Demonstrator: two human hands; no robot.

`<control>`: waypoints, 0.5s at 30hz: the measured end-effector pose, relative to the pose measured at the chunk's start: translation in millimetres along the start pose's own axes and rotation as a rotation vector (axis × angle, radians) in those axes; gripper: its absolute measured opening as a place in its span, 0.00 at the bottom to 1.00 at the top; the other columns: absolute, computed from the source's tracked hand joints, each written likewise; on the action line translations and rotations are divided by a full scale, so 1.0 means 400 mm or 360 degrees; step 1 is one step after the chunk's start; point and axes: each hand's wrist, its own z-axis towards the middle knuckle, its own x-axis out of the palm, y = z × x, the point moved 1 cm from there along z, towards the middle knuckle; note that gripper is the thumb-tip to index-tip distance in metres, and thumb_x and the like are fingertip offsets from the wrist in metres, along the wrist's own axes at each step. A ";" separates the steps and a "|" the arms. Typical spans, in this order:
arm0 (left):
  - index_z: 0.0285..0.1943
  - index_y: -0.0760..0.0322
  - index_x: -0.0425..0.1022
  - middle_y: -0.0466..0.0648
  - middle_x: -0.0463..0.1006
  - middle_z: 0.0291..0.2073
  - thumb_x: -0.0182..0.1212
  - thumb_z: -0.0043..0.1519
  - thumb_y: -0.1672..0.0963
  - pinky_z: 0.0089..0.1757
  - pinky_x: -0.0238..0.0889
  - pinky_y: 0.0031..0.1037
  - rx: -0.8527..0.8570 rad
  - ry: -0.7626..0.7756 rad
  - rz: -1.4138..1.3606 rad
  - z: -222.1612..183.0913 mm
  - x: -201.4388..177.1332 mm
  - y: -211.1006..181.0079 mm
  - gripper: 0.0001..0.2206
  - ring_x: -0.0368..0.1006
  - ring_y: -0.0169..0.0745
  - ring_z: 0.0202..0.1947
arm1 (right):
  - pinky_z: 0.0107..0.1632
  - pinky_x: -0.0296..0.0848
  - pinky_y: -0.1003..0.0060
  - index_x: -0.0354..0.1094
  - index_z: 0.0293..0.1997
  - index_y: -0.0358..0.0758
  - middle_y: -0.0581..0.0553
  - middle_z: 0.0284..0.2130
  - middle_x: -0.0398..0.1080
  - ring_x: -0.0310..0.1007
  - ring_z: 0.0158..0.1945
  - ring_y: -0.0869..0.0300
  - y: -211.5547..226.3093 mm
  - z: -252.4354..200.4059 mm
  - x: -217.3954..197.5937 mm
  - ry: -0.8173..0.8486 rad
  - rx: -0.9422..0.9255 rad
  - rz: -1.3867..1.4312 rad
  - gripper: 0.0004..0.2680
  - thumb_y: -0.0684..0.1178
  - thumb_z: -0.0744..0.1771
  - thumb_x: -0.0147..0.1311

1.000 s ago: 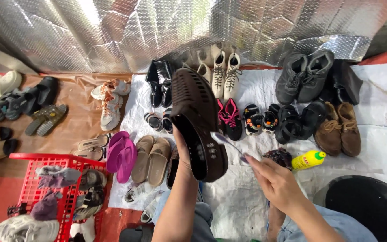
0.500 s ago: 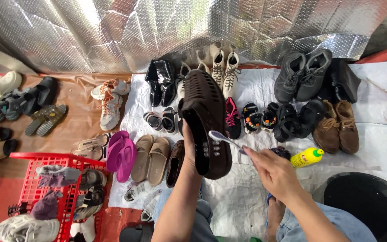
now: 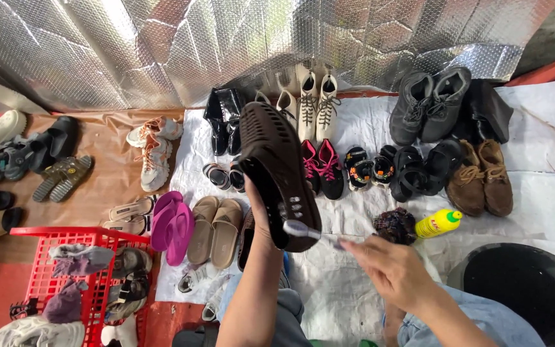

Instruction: A person is cleaning a brown shoe by wiping it with a cloth and scrubbing it with a small brush while sitting on the floor surrounded by other shoes.

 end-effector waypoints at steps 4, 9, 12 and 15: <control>0.64 0.75 0.75 0.70 0.79 0.49 0.48 0.63 0.33 0.52 0.70 0.47 -0.0033 0.0033 -0.0005 0.021 0.081 0.004 0.44 0.77 0.66 0.50 | 0.28 0.75 0.68 0.68 0.69 0.49 0.48 0.33 0.76 0.74 0.27 0.63 0.031 0.001 -0.006 0.0064 0.0092 0.0149 0.20 0.34 0.68 0.55; 0.63 0.76 0.75 0.72 0.79 0.48 0.48 0.62 0.32 0.52 0.71 0.48 -0.0104 0.0098 0.0004 0.070 0.319 0.000 0.45 0.78 0.69 0.49 | 0.24 0.68 0.76 0.61 0.75 0.59 0.51 0.38 0.75 0.60 0.21 0.71 -0.056 -0.013 0.004 -0.0013 0.0159 0.0113 0.25 0.35 0.69 0.54; 0.63 0.78 0.75 0.74 0.79 0.48 0.48 0.61 0.32 0.51 0.71 0.48 -0.0154 0.0143 0.0006 0.069 0.345 -0.001 0.46 0.78 0.70 0.49 | 0.27 0.61 0.72 0.64 0.74 0.49 0.49 0.37 0.71 0.57 0.25 0.67 -0.053 0.010 -0.006 -0.0085 0.0293 0.0303 0.22 0.34 0.70 0.52; 0.63 0.79 0.75 0.75 0.79 0.47 0.48 0.61 0.31 0.51 0.71 0.49 -0.0204 0.0178 0.0003 0.065 0.356 0.000 0.47 0.78 0.72 0.48 | 0.29 0.72 0.77 0.63 0.73 0.49 0.45 0.44 0.78 0.71 0.34 0.67 -0.086 0.014 0.007 -0.0206 0.0191 0.0164 0.23 0.32 0.69 0.53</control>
